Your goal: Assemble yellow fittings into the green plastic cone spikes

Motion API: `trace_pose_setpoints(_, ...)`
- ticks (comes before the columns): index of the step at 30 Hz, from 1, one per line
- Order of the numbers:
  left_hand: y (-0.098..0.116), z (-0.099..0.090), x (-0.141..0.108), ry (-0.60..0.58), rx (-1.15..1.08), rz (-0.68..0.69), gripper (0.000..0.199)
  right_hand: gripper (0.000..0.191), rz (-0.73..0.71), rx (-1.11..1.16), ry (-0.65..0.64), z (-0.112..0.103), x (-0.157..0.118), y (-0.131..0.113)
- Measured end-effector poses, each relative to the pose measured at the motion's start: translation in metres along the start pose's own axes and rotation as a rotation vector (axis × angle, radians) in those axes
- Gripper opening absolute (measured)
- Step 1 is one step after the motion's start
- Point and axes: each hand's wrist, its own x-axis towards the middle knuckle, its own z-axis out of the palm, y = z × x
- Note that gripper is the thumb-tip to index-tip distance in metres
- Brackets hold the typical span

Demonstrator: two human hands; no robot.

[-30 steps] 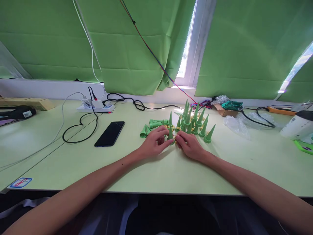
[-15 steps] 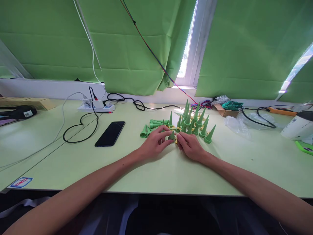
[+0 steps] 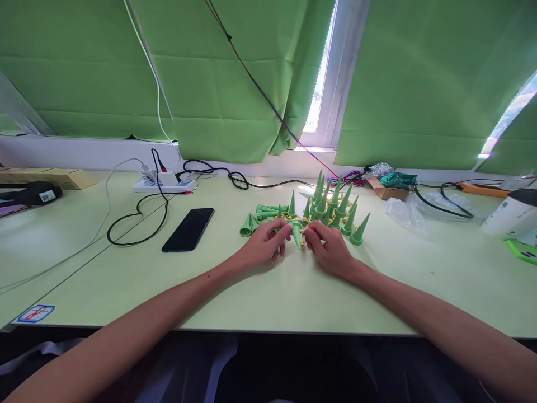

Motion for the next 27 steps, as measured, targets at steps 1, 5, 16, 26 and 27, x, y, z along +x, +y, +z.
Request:
trace_pose_setpoints(1,-0.0008,0.0,0.0002,-0.011,0.004,-0.002,0.047,0.031,-0.004,-0.002,-0.001,0.0,-0.0002,0.0004)
trace_pose_setpoints(5,-0.0011,-0.0002,-0.0005,-0.079,-0.032,-0.059,0.053,0.028,-0.017,-0.013,0.008,-0.0005,-0.0006,0.0014)
trace_pose_setpoints(16,-0.0045,-0.0003,-0.0022,-0.095,-0.082,-0.065,0.048,0.028,0.035,0.043,-0.11,0.0006,-0.0025,0.0028)
trace_pose_setpoints(26,0.003,-0.0001,-0.004,-0.017,0.128,0.077,0.037,0.034,0.054,0.068,-0.148,-0.0001,-0.0026,0.0022)
trace_pose_setpoints(27,0.0033,0.0003,-0.0043,0.003,0.149,0.098,0.037,0.035,0.052,0.069,-0.148,-0.0002,-0.0026,0.0018)
